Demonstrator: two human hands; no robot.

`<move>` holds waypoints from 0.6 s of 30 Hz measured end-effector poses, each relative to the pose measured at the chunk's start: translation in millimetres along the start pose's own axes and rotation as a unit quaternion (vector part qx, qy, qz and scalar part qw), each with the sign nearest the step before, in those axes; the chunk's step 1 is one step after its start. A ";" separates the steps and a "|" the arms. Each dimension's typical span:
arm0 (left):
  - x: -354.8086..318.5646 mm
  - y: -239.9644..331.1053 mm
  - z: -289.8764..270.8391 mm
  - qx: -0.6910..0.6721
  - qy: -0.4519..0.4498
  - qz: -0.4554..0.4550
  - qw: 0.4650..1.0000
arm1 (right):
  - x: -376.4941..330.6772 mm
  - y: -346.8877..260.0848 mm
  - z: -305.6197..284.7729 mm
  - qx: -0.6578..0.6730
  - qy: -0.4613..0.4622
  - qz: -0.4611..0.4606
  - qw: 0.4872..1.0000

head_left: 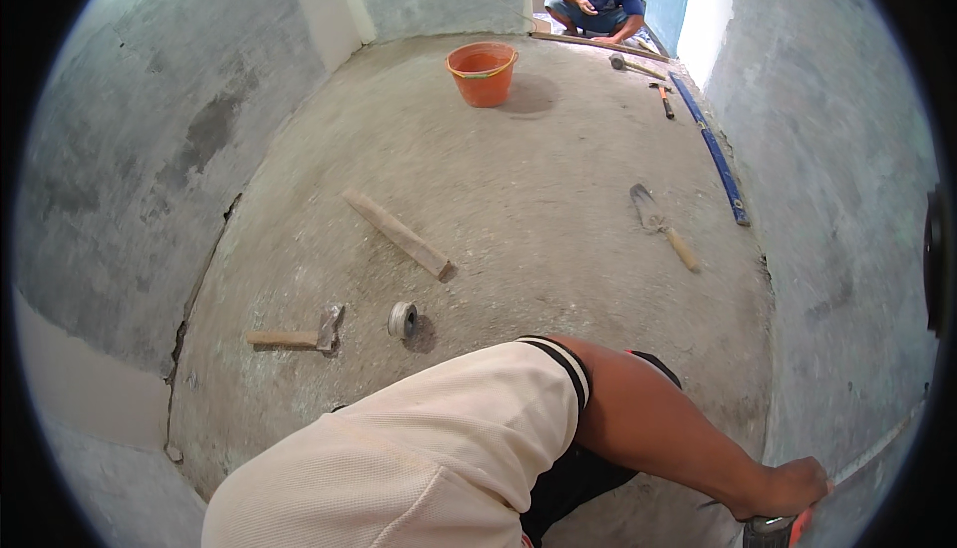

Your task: The person measures the floor with a tape measure, then uses a hammer to drive nails into the concrete floor. They also handle a string and a small wooden block, positioning them on the floor during the process.

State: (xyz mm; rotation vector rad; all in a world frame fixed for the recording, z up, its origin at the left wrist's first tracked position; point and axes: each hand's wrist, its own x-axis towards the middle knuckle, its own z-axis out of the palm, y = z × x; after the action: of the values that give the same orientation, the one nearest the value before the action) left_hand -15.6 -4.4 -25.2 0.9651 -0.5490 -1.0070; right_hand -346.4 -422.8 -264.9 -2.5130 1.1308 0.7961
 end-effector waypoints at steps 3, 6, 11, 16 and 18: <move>-10.6 11.5 -3.2 0.007 -0.016 -0.013 1.000 | -6.1 -8.5 -3.2 0.058 -0.033 0.005 0.998; 1.4 4.1 -0.6 0.037 0.004 -0.017 0.999 | 0.8 1.1 -5.8 0.071 -0.022 0.009 0.997; 8.8 -2.7 2.7 0.037 0.018 -0.006 0.999 | 0.1 -8.8 0.1 -0.039 -0.018 0.019 0.999; 5.6 1.3 2.0 0.029 0.017 -0.001 0.999 | -4.0 -22.7 -4.5 -0.103 -0.027 0.023 0.994; 4.5 1.9 1.0 0.030 0.018 -0.002 0.999 | -5.0 -26.2 -6.3 -0.119 -0.026 0.022 0.992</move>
State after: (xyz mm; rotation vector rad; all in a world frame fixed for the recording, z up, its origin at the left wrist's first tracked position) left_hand -13.4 -8.4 -23.2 1.0355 -0.5504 -0.9798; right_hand -327.0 -405.3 -256.3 -2.6473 1.1372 1.0580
